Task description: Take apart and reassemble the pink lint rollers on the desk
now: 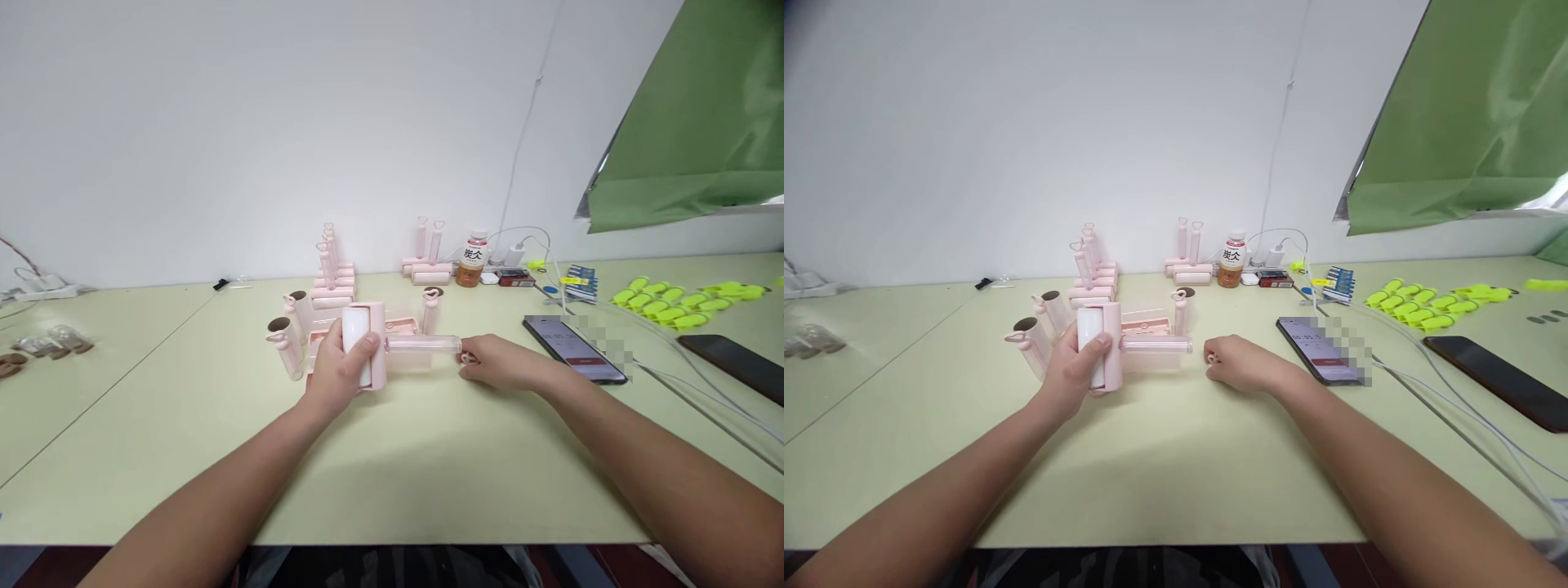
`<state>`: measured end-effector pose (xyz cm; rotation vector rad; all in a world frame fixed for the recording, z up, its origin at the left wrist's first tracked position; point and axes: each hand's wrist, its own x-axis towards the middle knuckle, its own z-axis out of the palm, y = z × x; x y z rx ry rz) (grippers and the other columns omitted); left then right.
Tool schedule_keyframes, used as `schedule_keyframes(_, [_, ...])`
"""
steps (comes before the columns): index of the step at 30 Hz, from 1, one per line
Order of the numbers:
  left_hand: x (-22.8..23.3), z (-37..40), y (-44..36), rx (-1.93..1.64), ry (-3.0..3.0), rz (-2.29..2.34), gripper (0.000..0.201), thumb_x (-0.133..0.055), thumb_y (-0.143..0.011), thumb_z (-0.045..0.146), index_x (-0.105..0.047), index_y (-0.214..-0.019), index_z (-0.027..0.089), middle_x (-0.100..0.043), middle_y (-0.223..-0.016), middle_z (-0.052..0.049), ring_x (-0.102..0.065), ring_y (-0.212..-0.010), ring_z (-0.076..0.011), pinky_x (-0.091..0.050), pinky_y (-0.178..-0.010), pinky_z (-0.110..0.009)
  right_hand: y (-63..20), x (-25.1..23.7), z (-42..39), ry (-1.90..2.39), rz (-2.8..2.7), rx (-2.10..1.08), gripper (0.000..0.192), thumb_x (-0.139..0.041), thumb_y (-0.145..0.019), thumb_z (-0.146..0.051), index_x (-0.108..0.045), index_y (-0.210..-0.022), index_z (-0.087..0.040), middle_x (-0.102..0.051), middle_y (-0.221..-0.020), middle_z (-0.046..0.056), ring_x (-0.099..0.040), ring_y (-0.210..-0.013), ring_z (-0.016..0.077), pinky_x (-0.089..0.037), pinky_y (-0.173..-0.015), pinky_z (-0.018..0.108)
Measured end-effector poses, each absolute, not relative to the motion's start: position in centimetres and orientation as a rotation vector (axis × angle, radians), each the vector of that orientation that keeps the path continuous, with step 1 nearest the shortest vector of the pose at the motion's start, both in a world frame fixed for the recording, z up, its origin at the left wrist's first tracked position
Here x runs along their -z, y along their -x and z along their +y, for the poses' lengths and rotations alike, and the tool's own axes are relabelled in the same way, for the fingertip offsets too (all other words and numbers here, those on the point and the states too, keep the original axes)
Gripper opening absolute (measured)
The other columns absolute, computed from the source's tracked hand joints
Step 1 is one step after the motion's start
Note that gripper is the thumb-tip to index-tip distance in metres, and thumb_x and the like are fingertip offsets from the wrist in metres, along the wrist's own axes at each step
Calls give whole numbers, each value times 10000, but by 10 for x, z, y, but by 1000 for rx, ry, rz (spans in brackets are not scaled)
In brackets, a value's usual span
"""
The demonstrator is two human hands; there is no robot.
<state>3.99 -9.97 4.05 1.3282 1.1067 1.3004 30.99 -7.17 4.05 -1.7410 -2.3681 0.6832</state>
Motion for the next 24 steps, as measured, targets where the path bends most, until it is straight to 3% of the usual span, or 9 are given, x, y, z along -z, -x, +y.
schedule_keyframes(6, [-40, -97, -41, -1316, -1256, 1074, 395, -646, -768, 517, -505, -969, 207, -535, -674, 26, -471, -431, -103, -326, -321, -186, -298, -57, -87, 1241, -1949, -1071, 192, -572, -864, -377, -484, -817, -213, -547, -618, -40, -557, -566, 139, -414, -573, 264])
schedule_keyframes(11, [-39, -96, -40, -1336, -1203, 1014, 399, -628, -771, 522, -491, -960, 198, -504, -631, 36, -464, -424, -108, -331, -330, -194, -296, -61, -93, 815, -1595, -1349, 283, -602, -868, -454, -457, -812, -218, -604, -623, -24, -562, -537, 143, -451, -555, 294])
schedule_keyframes(24, [-37, -97, -40, -1259, -1297, 1034, 423, -638, -768, 536, -503, -986, 199, -517, -671, 37, -442, -446, -90, -340, -370, -193, -293, -57, -94, 704, -1648, -1369, 297, -657, -842, -411, -481, -751, -190, -576, -610, -26, -569, -532, 134, -419, -547, 271])
